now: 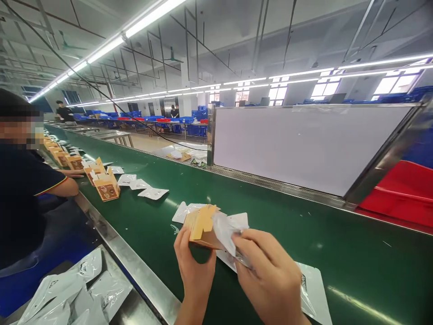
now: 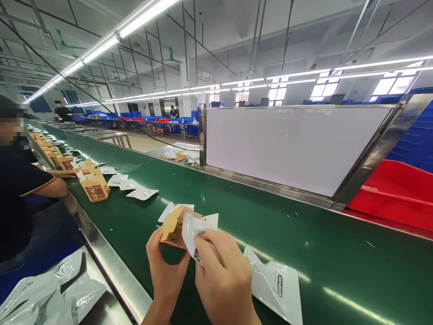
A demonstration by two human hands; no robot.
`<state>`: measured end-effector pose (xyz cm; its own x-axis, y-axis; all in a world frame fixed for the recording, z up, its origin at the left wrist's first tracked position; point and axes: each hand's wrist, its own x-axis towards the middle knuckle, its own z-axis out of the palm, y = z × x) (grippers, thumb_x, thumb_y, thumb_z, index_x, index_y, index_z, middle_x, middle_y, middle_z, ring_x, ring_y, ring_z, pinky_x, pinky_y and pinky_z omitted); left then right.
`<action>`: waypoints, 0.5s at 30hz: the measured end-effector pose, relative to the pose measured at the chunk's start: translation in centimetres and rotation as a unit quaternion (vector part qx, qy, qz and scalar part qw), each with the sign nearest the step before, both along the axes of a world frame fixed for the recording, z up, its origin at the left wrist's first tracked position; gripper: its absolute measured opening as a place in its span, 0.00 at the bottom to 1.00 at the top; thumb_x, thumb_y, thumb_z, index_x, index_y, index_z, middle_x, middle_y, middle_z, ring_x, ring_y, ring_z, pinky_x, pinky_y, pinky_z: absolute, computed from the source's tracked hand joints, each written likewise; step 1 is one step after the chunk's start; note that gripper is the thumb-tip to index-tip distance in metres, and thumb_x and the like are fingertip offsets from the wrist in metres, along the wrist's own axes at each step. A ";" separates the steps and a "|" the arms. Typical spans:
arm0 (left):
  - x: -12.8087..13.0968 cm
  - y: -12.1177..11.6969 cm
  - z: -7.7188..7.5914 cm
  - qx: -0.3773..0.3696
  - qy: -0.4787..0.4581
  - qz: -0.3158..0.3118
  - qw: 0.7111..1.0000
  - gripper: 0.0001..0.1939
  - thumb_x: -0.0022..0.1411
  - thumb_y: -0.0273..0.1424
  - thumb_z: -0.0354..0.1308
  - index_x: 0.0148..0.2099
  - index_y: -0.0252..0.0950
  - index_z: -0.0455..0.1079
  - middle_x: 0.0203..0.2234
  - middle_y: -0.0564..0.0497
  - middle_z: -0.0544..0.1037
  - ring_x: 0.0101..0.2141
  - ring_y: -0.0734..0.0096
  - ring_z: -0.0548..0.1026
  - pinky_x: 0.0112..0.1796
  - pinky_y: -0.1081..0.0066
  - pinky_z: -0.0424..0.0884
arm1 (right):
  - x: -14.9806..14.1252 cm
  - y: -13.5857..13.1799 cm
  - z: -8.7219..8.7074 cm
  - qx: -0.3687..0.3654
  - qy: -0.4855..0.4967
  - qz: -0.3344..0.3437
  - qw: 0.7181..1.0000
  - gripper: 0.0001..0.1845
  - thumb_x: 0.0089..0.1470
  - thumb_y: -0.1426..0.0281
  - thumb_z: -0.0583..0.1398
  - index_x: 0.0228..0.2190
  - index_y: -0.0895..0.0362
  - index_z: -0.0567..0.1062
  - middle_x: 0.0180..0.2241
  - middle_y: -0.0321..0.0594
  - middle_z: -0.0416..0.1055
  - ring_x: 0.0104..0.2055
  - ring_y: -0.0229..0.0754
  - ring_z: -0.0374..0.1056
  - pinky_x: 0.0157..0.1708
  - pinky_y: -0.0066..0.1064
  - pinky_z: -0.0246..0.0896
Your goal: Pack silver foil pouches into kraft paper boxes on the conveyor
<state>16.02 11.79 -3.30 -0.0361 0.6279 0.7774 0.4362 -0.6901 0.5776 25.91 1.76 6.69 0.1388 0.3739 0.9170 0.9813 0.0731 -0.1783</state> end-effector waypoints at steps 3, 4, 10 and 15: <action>-0.3 -0.5 -0.8 0.078 0.053 -0.019 0.995 0.31 0.53 0.22 0.60 0.57 0.35 0.55 0.51 0.40 0.64 0.56 0.58 0.63 0.54 0.58 0.65 | -1.3 0.7 -0.7 -0.106 0.036 0.031 0.993 0.17 0.49 0.83 0.51 0.39 0.57 0.70 0.37 0.43 0.73 0.36 0.40 0.70 0.33 0.30 0.69; -0.3 -0.7 -1.1 0.088 0.063 -0.031 0.994 0.30 0.53 0.22 0.60 0.58 0.34 0.55 0.51 0.39 0.64 0.57 0.57 0.62 0.55 0.57 0.65 | -1.4 0.4 -0.9 -0.180 0.073 0.066 0.979 0.20 0.48 0.81 0.54 0.44 0.57 0.69 0.40 0.44 0.72 0.38 0.42 0.71 0.35 0.32 0.70; 1.0 -4.0 -1.6 0.096 0.069 -0.097 0.988 0.31 0.55 0.24 0.60 0.60 0.34 0.55 0.51 0.37 0.65 0.55 0.54 0.65 0.53 0.53 0.66 | -0.1 -1.3 -1.0 -0.385 0.407 0.238 0.793 0.15 0.48 0.74 0.59 0.41 0.55 0.72 0.37 0.38 0.74 0.40 0.41 0.71 0.39 0.30 0.69; 1.0 -6.3 -1.8 0.076 0.152 -0.206 0.964 0.32 0.57 0.29 0.59 0.61 0.33 0.52 0.54 0.34 0.64 0.55 0.53 0.65 0.48 0.54 0.71 | 3.6 -5.6 0.0 -0.262 0.280 0.012 0.923 0.11 0.57 0.68 0.54 0.36 0.55 0.75 0.44 0.44 0.70 0.45 0.43 0.68 0.43 0.35 0.68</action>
